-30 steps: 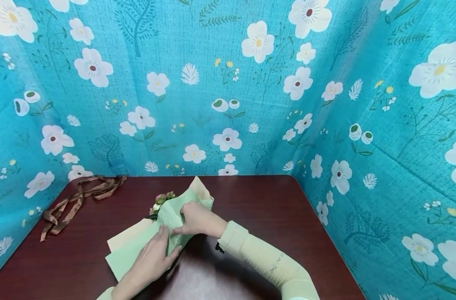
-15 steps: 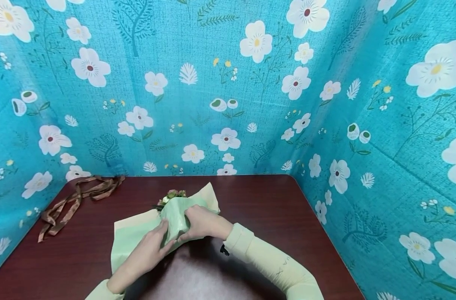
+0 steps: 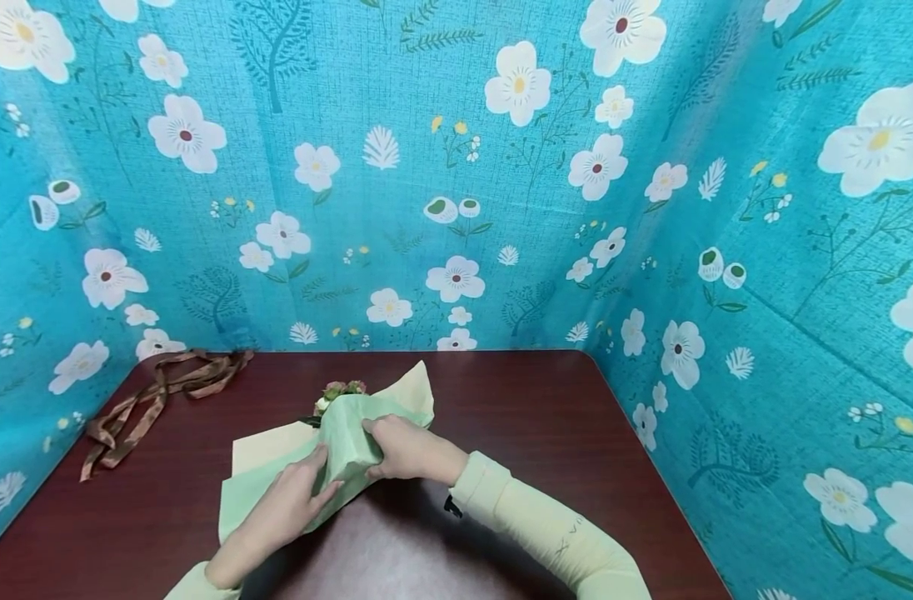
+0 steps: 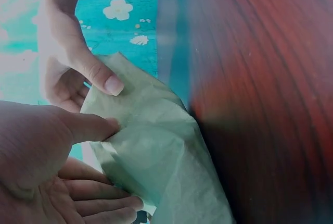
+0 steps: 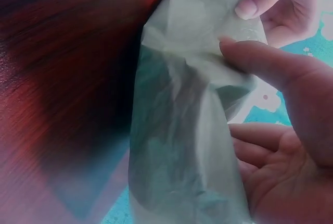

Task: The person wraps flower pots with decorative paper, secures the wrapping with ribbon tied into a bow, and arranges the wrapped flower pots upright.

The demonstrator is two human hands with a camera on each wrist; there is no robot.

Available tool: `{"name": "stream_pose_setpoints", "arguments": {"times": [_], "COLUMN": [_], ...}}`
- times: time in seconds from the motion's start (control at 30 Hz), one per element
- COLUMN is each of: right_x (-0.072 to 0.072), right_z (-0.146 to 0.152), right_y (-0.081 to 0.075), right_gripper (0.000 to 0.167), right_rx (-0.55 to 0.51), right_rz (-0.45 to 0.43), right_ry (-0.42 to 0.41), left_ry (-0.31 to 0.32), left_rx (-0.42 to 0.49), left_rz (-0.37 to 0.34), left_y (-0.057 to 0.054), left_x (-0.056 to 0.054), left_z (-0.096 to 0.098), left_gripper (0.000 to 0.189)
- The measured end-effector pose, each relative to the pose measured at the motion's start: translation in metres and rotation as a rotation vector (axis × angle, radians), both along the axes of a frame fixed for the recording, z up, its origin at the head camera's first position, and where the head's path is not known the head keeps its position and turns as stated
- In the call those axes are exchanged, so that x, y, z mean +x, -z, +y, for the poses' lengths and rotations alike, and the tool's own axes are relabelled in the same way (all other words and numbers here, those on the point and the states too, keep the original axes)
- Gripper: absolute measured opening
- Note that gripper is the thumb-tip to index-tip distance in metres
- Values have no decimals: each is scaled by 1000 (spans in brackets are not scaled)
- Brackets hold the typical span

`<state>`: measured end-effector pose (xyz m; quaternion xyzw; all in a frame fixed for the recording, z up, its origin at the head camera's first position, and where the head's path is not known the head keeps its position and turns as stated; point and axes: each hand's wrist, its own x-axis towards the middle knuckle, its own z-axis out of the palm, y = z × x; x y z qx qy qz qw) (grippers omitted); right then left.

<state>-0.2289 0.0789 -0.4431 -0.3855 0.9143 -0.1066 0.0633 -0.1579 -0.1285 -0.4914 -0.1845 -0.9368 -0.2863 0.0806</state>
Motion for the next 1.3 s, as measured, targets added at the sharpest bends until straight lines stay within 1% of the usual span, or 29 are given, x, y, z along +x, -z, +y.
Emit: {"name": "stream_pose_setpoints", "arguments": {"times": [0.13, 0.23, 0.47, 0.6, 0.63, 0.77, 0.93, 1.07, 1.13, 1.2, 1.3], "right_x": [-1, -2, -2, 1, 1, 3, 3, 3, 3, 4, 3], "right_z": [1, 3, 11, 16, 17, 19, 19, 18, 18, 17, 16], "right_y": [3, 5, 11, 13, 14, 16, 17, 18, 18, 19, 18], "right_gripper": [71, 69, 63, 65, 63, 63, 72, 75, 75, 75, 75], "right_rx": [-10, -19, -38, -44, -45, -45, -57, -73, -76, -75, -73], "right_rz": [-12, -8, 8, 5, 6, 24, 18, 9, 16, 26, 32], "right_ry": [7, 5, 14, 31, 32, 23, 4, -20, -30, -42, -51], "left_ry": [6, 17, 86, 109, 110, 95, 71, 52, 41, 30, 41], "left_rx": [-9, -15, 7, -13, -19, -54, -74, -81, -90, -93, -83], "left_rz": [-23, -30, -49, -57, -57, -49, -46, -38, -26, -9, 26], "left_y": [-1, -1, -2, -3, -4, -7, -9, -7, -6, -5, -5], "left_x": [-1, -4, -15, -19, -19, -19, -16, -13, -12, -10, -10], "left_z": [-2, -4, -7, -6, -6, -4, -6, -9, -10, -11, -11], "left_gripper": [57, 56, 58, 61, 61, 59, 54, 50, 53, 60, 70]}}
